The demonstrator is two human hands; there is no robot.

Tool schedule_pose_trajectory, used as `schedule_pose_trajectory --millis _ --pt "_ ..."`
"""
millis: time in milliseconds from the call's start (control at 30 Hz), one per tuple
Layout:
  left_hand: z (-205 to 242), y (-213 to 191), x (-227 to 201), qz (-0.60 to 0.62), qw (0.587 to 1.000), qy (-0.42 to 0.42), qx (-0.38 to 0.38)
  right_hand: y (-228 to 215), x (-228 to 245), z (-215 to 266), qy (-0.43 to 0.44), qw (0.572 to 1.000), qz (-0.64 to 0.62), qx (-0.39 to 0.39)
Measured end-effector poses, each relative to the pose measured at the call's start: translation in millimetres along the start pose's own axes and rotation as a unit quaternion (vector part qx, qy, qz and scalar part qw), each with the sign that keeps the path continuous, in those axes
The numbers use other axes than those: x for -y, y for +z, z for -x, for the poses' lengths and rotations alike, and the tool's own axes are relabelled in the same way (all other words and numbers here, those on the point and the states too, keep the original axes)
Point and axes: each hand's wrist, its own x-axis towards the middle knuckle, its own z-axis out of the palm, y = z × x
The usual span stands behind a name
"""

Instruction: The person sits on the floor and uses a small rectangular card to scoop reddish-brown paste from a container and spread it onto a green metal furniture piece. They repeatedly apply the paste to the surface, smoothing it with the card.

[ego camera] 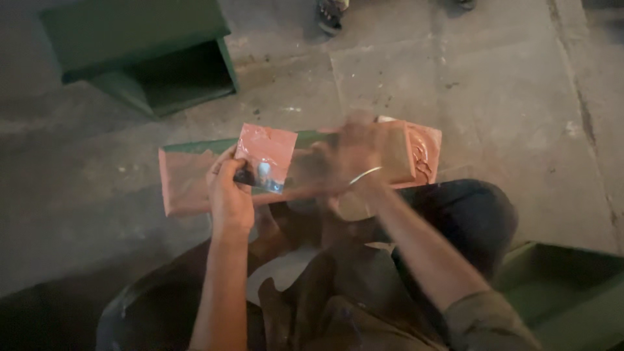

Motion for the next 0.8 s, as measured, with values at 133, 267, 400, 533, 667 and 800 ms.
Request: schedule_pose_trajectory --millis 133,267,400,533,667,800 --pt "11 -2 -18 -0.089 0.994 -0.039 -0.045 8 30 16 -0.107 0.988 0.062 -0.097" --pt "22 -22 -45 -0.118 0.991 -0.031 0.049 1 -38 22 -0.018 0.999 -0.031 -0.008" --pt "18 -51 -34 -0.094 0.994 -0.05 -0.007 0 -76 14 0.04 0.998 -0.002 -0.049" --pt "2 -78 -16 -0.111 0.988 -0.036 0.098 9 8 -6 0.02 0.996 -0.009 0.083" --pt "-4 -87 -18 -0.152 0.986 -0.059 0.015 -16 84 -14 -0.124 0.989 -0.008 -0.083" --pt "-10 -87 -16 -0.199 0.975 -0.088 0.047 -67 62 -8 -0.271 0.939 -0.199 -0.075"
